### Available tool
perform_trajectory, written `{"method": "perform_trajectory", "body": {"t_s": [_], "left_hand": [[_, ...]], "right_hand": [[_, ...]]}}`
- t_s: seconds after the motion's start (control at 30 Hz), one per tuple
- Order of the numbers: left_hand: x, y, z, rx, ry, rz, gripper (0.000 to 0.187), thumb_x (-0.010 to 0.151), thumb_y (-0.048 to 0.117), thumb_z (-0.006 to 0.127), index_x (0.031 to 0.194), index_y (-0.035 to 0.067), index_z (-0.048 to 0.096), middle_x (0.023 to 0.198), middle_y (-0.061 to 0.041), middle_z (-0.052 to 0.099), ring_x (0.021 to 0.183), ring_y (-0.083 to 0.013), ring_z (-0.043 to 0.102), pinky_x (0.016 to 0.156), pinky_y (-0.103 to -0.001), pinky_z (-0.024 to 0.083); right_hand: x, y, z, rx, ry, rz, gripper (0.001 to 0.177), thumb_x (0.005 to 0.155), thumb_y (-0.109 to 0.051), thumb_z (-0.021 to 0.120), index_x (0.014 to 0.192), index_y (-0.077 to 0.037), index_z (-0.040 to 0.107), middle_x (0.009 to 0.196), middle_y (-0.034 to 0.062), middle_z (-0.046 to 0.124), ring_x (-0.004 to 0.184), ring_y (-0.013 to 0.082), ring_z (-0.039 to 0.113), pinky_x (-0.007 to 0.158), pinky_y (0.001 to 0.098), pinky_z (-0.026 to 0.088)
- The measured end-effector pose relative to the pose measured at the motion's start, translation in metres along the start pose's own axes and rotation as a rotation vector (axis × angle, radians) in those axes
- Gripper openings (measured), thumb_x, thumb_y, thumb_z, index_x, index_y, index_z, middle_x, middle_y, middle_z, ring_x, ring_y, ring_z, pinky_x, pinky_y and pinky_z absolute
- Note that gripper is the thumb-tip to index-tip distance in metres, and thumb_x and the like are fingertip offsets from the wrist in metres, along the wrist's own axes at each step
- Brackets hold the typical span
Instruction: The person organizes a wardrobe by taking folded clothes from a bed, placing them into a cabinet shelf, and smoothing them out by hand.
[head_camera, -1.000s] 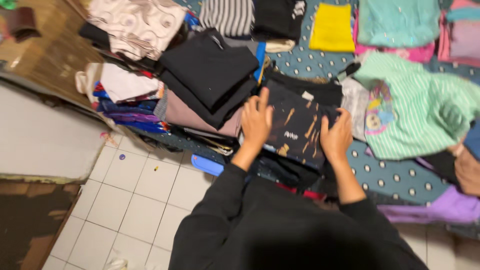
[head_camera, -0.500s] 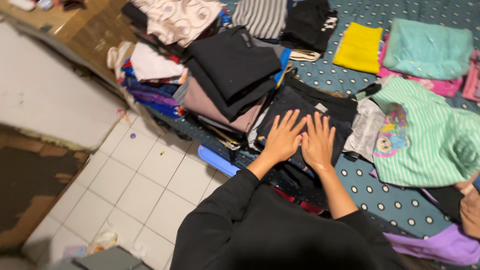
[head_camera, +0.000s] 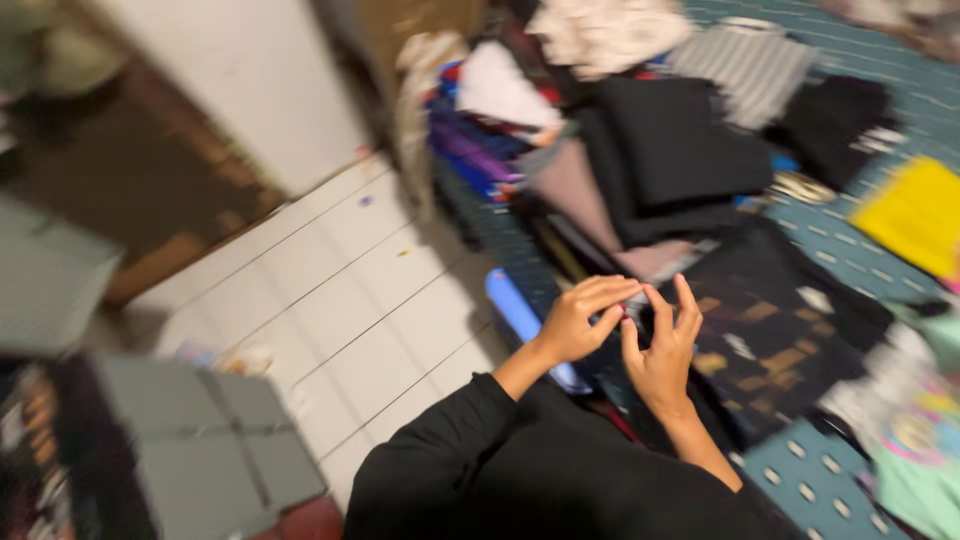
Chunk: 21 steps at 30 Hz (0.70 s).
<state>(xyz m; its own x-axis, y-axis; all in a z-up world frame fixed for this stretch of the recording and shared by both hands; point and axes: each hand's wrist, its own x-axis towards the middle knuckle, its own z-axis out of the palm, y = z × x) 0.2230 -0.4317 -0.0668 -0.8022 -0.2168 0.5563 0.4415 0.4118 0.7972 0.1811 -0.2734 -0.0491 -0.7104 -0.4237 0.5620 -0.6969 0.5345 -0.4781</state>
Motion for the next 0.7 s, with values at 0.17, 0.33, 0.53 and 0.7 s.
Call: {"method": "perform_trajectory", "body": {"t_s": [0.17,0.33,0.53,0.7], "left_hand": [[-0.032,-0.015,-0.133,0.181,0.246,-0.045,0.03,0.096,0.005,0.064,0.124,0.009,0.073,0.126,-0.009,0.073,0.125,-0.0301,0.066,0.109,-0.041,0.053],[-0.093,-0.029,-0.252,0.374,0.496,-0.225,0.025,0.098,0.008,0.064,0.121,0.01,0.074,0.124,-0.008,0.074,0.121,-0.0292,0.067,0.106,-0.039,0.054],[-0.173,-0.036,-0.351,0.571,0.632,-0.455,0.027,0.098,0.013,0.062,0.122,0.013,0.075,0.129,-0.01,0.071,0.121,-0.032,0.063,0.106,-0.041,0.05],[-0.225,-0.021,-0.4,0.656,0.823,-0.594,0.029,0.098,0.014,0.063,0.125,0.014,0.073,0.133,-0.009,0.069,0.123,-0.0322,0.062,0.107,-0.042,0.05]], "right_hand": [[0.024,-0.079,0.075,0.163,-0.187,-0.132,0.053,0.088,-0.012,0.073,0.139,-0.008,0.06,0.163,0.0243,0.034,0.138,0.044,0.042,0.112,0.0511,0.04],[0.031,-0.151,0.17,0.256,-0.412,-0.228,0.048,0.087,-0.014,0.074,0.134,-0.01,0.063,0.16,0.0244,0.036,0.134,0.0418,0.043,0.109,0.0489,0.041],[0.026,-0.248,0.284,0.447,-0.627,-0.447,0.049,0.09,-0.013,0.074,0.137,-0.007,0.061,0.161,0.0261,0.032,0.144,0.0461,0.038,0.114,0.0507,0.039],[0.019,-0.323,0.354,0.546,-0.864,-0.587,0.047,0.09,-0.014,0.074,0.135,-0.01,0.062,0.16,0.0249,0.033,0.141,0.0454,0.039,0.11,0.0506,0.043]]}}
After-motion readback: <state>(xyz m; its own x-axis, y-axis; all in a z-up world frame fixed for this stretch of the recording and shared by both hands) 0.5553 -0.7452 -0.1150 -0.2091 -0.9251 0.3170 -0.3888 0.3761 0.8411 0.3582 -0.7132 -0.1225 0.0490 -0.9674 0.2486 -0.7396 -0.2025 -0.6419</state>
